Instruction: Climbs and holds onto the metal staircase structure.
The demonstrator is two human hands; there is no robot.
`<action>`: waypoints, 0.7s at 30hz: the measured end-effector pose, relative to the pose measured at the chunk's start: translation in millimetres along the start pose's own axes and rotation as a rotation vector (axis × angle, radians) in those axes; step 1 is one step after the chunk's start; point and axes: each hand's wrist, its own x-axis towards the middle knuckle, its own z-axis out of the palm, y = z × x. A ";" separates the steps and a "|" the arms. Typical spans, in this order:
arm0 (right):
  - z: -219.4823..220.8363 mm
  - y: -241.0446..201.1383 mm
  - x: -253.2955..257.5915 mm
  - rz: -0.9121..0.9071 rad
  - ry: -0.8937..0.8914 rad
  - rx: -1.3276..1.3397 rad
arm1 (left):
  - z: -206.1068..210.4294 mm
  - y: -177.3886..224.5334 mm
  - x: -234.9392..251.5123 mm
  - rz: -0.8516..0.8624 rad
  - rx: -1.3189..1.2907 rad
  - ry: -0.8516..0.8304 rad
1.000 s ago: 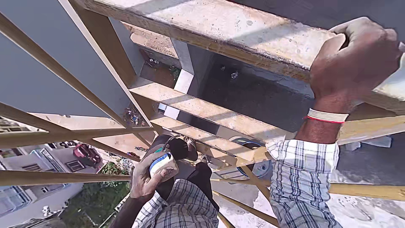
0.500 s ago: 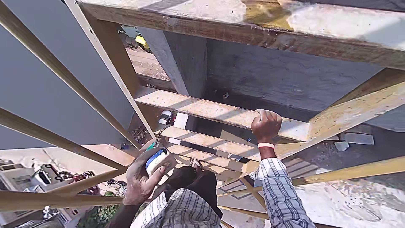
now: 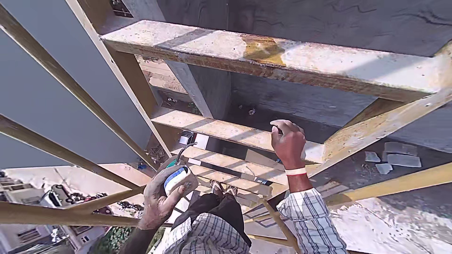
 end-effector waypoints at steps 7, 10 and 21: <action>-109.8 -2.5 188.6 0.144 0.019 -0.198 | 30.5 16.3 -8.4 -0.126 -0.038 0.064; -98.6 6.4 205.9 0.224 -0.214 -0.264 | 52.2 20.5 -4.0 -0.167 -0.099 0.084; -100.9 6.6 201.5 0.170 -0.209 -0.243 | 59.2 29.8 3.3 -0.124 -0.113 0.087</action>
